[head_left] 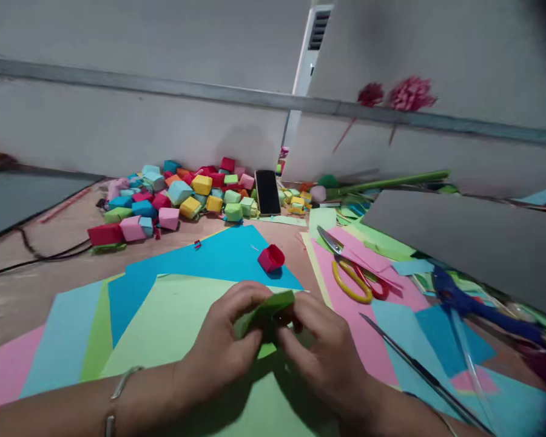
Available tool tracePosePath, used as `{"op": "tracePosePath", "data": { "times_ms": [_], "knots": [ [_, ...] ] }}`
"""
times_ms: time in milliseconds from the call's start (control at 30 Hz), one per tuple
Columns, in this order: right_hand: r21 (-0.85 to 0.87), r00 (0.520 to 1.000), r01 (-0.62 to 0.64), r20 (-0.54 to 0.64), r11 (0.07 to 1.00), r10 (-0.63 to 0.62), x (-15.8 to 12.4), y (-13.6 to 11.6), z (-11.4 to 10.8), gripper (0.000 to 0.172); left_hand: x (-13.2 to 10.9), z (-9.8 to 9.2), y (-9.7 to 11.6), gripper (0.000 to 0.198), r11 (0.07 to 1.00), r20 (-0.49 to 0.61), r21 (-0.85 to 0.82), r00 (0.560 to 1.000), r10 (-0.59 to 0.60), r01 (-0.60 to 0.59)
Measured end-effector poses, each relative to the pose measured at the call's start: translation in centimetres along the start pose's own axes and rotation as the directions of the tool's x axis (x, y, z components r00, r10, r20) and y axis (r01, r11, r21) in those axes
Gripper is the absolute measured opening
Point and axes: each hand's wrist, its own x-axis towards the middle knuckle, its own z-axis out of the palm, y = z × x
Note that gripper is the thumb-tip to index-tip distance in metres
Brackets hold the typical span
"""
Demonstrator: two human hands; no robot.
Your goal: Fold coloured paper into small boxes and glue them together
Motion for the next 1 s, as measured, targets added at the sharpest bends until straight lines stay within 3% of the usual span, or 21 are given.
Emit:
{"op": "tracePosePath", "data": {
  "times_ms": [100, 200, 400, 567, 767, 1000],
  "knots": [
    [0.042, 0.995, -0.104, 0.003, 0.994, 0.104, 0.1, 0.3, 0.1, 0.010, -0.3, 0.0, 0.0, 0.022, 0.996, 0.044, 0.038, 0.996, 0.076, -0.078],
    [0.092, 0.992, -0.124, -0.006, 0.988, 0.125, 0.1, 0.5, 0.3, 0.013, -0.5, 0.1, -0.1, 0.015, 0.995, 0.033, 0.041, 0.996, 0.084, -0.086],
    [0.048, 1.000, -0.011, -0.004, 0.999, 0.011, -0.1, 0.9, 0.4, 0.015, -0.5, 0.4, 0.0, 0.021, 0.989, -0.025, -0.049, 0.990, -0.138, 0.136],
    [0.043, 0.980, -0.195, -0.018, 0.980, 0.196, 0.5, 1.0, -0.2, 0.014, -0.8, 0.4, -0.1, 0.054, 0.924, -0.003, -0.206, 0.944, -0.329, 0.321],
    [0.089, 0.963, -0.258, -0.058, 0.962, 0.264, 1.2, 1.4, -0.4, 0.015, -0.6, 0.5, -0.4, 0.028, 0.893, 0.004, -0.313, 0.941, -0.340, 0.324],
    [0.080, 0.962, -0.272, -0.014, 0.959, 0.274, 1.1, 1.7, -0.2, 0.015, -0.6, 0.5, -0.3, 0.029, 0.873, 0.053, -0.343, 0.935, -0.350, 0.346]
  ]
}}
